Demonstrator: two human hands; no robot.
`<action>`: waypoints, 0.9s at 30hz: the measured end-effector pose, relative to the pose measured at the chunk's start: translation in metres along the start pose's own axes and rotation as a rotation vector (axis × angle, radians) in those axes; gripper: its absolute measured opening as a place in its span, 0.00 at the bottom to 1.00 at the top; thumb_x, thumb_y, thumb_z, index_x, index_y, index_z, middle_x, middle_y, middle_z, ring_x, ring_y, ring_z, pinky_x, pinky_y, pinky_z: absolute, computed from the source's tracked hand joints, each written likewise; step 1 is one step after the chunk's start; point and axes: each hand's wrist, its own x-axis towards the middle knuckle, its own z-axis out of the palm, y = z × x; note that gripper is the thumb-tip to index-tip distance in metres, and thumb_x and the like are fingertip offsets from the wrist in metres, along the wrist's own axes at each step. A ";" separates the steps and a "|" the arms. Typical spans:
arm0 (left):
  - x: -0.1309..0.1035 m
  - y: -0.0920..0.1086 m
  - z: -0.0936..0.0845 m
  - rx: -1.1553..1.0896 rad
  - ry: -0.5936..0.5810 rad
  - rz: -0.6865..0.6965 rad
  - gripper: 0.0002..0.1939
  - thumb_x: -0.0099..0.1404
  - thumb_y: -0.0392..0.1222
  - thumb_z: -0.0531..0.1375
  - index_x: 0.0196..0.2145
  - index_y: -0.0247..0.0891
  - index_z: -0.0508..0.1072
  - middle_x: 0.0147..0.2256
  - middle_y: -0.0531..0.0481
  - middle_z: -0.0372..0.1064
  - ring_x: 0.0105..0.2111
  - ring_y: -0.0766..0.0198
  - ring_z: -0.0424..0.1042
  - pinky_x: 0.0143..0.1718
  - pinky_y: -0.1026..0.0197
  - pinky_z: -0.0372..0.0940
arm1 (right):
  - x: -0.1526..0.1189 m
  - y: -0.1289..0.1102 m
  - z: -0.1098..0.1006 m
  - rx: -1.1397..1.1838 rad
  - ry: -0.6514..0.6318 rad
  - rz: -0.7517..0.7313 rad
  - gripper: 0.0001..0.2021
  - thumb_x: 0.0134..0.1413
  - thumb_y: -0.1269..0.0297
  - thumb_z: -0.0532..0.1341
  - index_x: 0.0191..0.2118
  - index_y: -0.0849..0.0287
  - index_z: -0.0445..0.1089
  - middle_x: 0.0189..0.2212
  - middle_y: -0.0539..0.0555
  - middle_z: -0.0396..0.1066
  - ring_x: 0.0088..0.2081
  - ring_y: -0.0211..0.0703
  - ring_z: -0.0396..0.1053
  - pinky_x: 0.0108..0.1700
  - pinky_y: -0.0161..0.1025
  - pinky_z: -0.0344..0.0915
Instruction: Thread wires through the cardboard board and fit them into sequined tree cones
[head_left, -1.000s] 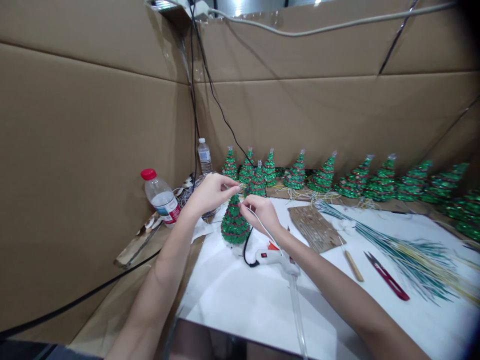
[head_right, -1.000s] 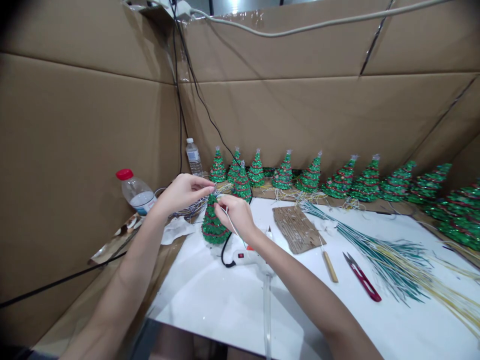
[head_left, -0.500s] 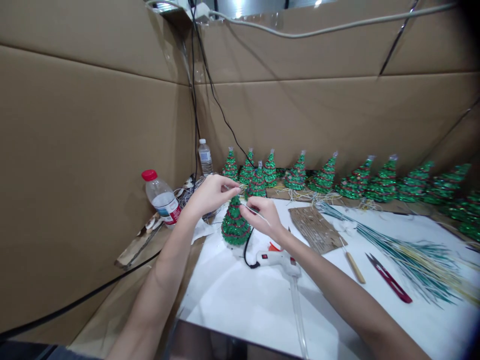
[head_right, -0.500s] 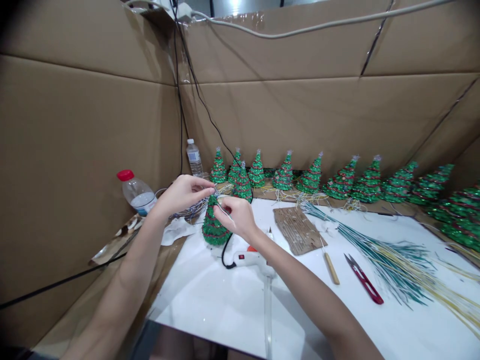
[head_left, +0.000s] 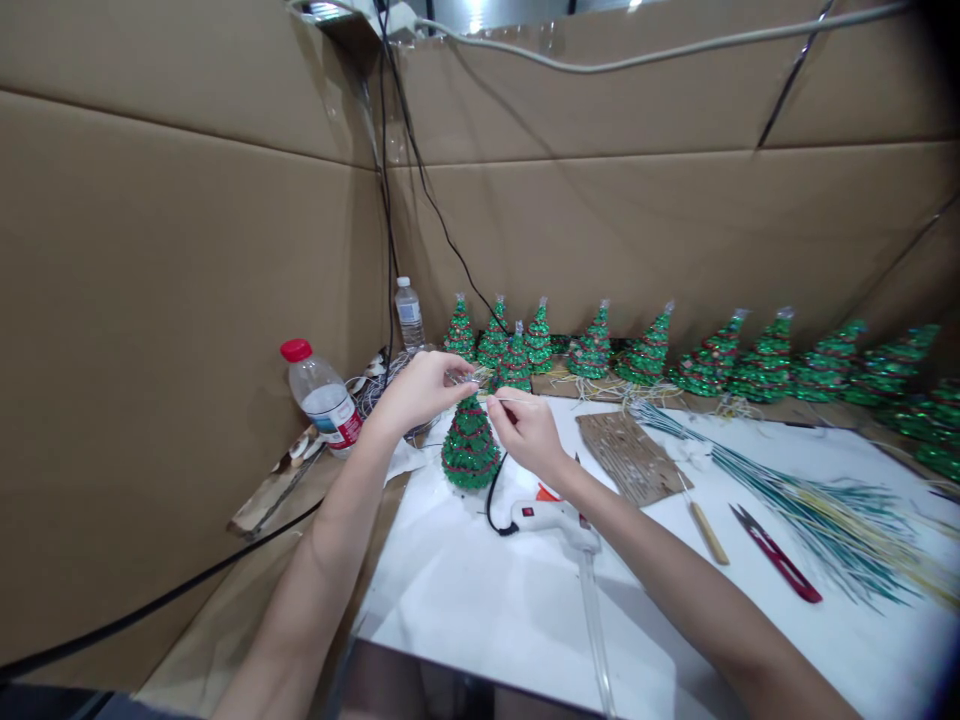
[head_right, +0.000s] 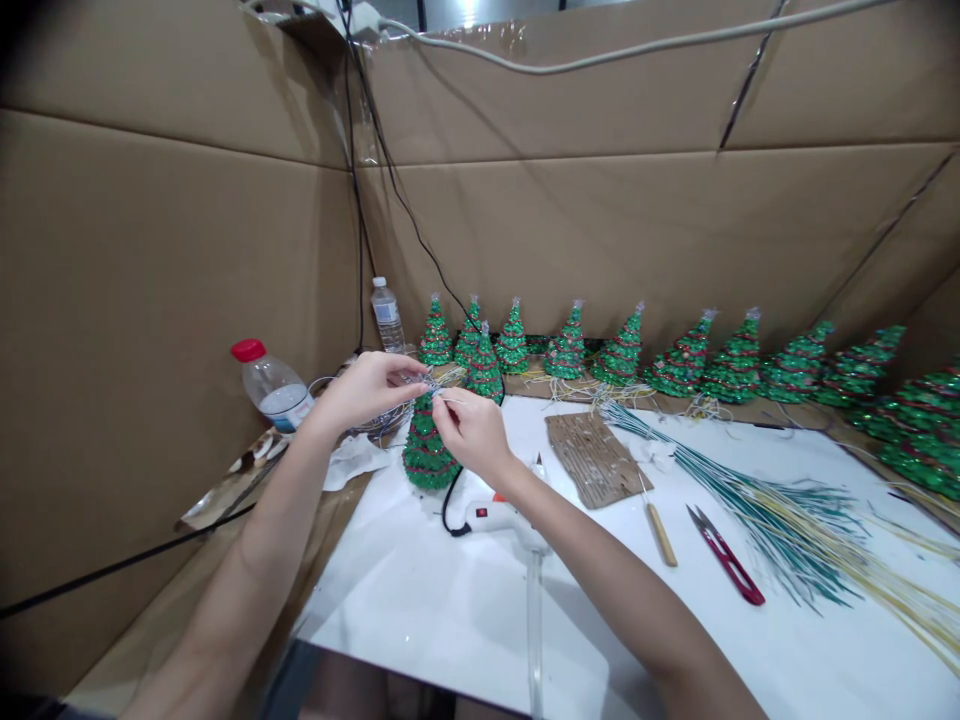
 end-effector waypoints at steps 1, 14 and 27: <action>0.000 0.000 0.001 0.012 -0.001 0.000 0.11 0.60 0.41 0.62 0.38 0.33 0.79 0.33 0.45 0.79 0.30 0.61 0.75 0.31 0.62 0.67 | 0.000 0.000 0.000 -0.007 -0.016 0.000 0.20 0.65 0.64 0.51 0.20 0.57 0.56 0.20 0.48 0.62 0.23 0.35 0.60 0.29 0.34 0.54; 0.000 0.000 0.003 0.081 0.013 0.043 0.05 0.61 0.37 0.61 0.31 0.36 0.77 0.30 0.48 0.77 0.31 0.61 0.74 0.31 0.64 0.63 | 0.004 -0.009 -0.011 -0.095 -0.057 0.044 0.14 0.63 0.63 0.55 0.24 0.57 0.61 0.19 0.46 0.62 0.21 0.35 0.59 0.27 0.34 0.50; -0.010 0.021 -0.007 0.167 0.159 0.149 0.07 0.64 0.38 0.59 0.38 0.36 0.77 0.37 0.46 0.78 0.36 0.59 0.74 0.37 0.61 0.65 | 0.008 -0.019 -0.026 -0.071 0.007 -0.036 0.11 0.65 0.61 0.55 0.30 0.58 0.65 0.23 0.48 0.66 0.23 0.35 0.60 0.28 0.33 0.54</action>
